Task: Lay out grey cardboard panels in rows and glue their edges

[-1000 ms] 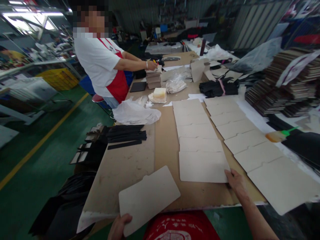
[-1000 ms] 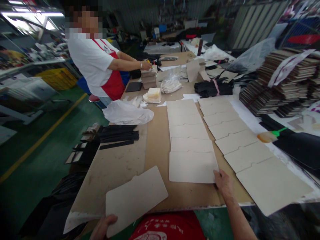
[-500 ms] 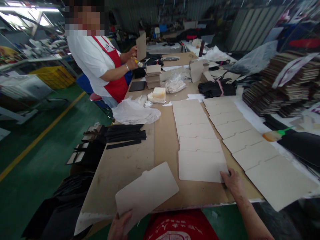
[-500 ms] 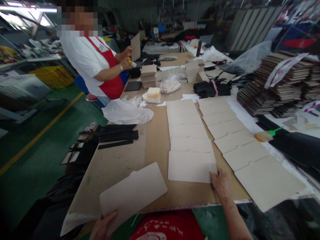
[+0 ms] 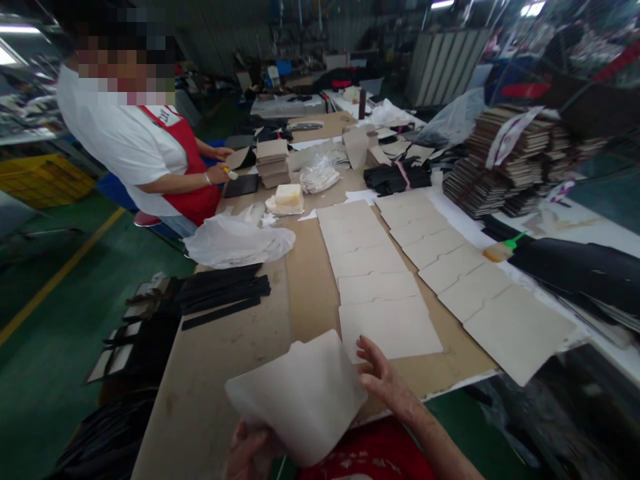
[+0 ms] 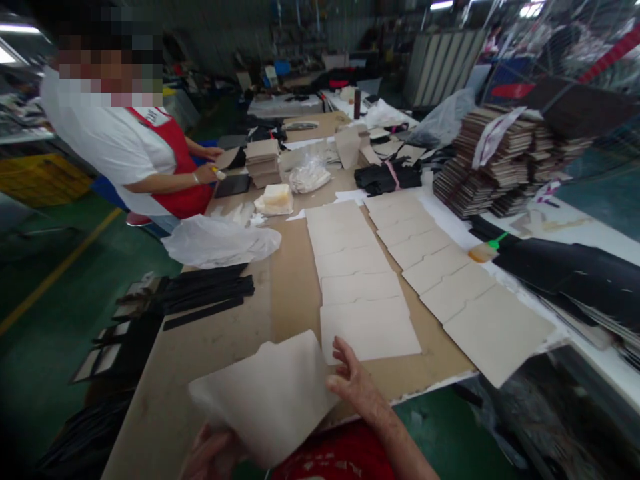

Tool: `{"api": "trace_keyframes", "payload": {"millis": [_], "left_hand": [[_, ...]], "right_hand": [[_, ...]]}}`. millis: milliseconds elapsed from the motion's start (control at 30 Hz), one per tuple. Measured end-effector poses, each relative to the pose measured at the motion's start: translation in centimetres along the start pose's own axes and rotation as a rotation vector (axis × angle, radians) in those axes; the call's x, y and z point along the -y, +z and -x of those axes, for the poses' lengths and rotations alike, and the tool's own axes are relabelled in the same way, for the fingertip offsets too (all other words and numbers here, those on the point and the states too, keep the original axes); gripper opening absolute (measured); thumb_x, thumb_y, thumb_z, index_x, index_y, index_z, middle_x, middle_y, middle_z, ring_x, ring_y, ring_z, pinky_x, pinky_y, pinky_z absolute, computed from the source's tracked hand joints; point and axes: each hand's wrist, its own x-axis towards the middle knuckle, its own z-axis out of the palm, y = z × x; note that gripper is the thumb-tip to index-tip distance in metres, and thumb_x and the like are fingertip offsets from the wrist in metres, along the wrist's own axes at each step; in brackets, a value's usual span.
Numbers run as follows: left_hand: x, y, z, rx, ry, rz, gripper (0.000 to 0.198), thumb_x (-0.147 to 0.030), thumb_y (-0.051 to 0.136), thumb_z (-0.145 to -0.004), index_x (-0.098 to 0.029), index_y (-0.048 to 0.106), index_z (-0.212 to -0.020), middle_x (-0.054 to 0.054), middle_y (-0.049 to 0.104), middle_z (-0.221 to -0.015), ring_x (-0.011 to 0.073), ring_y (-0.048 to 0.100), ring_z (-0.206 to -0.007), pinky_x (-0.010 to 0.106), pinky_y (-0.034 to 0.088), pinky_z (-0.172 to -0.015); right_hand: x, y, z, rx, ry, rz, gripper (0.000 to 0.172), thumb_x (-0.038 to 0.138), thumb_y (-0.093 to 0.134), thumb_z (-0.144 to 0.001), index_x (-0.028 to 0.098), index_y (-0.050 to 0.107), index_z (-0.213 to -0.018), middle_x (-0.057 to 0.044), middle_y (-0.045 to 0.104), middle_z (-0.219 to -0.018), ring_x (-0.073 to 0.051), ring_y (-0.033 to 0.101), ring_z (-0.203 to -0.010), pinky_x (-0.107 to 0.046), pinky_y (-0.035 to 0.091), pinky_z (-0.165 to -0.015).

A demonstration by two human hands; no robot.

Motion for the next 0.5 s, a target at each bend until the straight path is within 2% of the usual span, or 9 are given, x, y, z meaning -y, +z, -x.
{"api": "trace_keyframes", "payload": {"millis": [33, 100, 200, 300, 400, 500], "left_hand": [[-0.1, 1.1, 0.2, 0.063, -0.033, 0.017, 0.038, -0.027, 0.082, -0.045, -0.019, 0.071, -0.080, 0.004, 0.075, -0.072, 0.0295, 0.071, -0.068, 0.040, 0.059, -0.063], [-0.2, 3.6, 0.9, 0.192, -0.097, 0.044, 0.040, -0.026, 0.081, -0.047, -0.019, 0.073, -0.085, 0.004, 0.075, -0.071, 0.0273, 0.070, -0.065, 0.038, 0.058, -0.062], [0.0, 7.7, 1.9, 0.343, -0.180, 0.041, 0.044, -0.026, 0.080, -0.053, -0.019, 0.072, -0.095, 0.004, 0.076, -0.077, 0.0246, 0.071, -0.066, 0.035, 0.057, -0.063], [1.2, 11.7, 1.5, 0.419, -0.256, 0.005, 0.048, -0.026, 0.081, -0.054, -0.019, 0.069, -0.100, 0.005, 0.076, -0.081, 0.0238, 0.071, -0.067, 0.035, 0.056, -0.064], [3.1, 13.9, -0.9, 0.431, -0.231, -0.077, 0.052, -0.024, 0.075, -0.055, -0.019, 0.066, -0.106, 0.004, 0.076, -0.082, 0.0235, 0.069, -0.070, 0.034, 0.055, -0.067], [4.9, 14.4, -3.7, 0.372, -0.074, -0.486, 0.049, -0.021, 0.060, -0.064, -0.017, 0.065, -0.113, 0.004, 0.076, -0.089, 0.0244, 0.069, -0.081, 0.032, 0.053, -0.072]], "right_hand": [[-0.1, -0.1, 0.4, -0.041, 0.018, -0.029, 0.107, 0.072, 0.082, -0.062, 0.026, 0.044, -0.151, -0.018, 0.048, -0.156, -0.035, 0.047, -0.142, -0.054, 0.039, -0.116], [0.1, -0.7, 1.6, -0.060, 0.073, -0.121, 0.107, 0.071, 0.083, -0.063, 0.025, 0.044, -0.151, -0.018, 0.055, -0.149, -0.035, 0.055, -0.135, -0.052, 0.045, -0.111], [0.9, -2.1, 3.9, -0.021, 0.189, -0.289, 0.089, 0.071, 0.077, -0.071, 0.019, 0.054, -0.140, -0.018, 0.069, -0.129, -0.033, 0.071, -0.106, -0.047, 0.056, -0.092], [1.7, -4.3, 5.7, -0.045, 0.304, -0.368, 0.076, 0.067, 0.079, -0.069, 0.014, 0.065, -0.121, -0.018, 0.076, -0.107, -0.032, 0.074, -0.088, -0.043, 0.057, -0.080], [1.8, -8.0, 5.8, -0.224, 0.388, -0.229, 0.069, 0.062, 0.078, -0.071, 0.015, 0.064, -0.119, -0.015, 0.078, -0.102, -0.032, 0.074, -0.083, -0.041, 0.057, -0.074], [0.7, -12.7, 4.4, -0.397, 0.311, 0.180, 0.056, 0.059, 0.069, -0.076, 0.018, 0.067, -0.114, -0.011, 0.078, -0.102, -0.030, 0.073, -0.089, -0.039, 0.056, -0.077]]}}
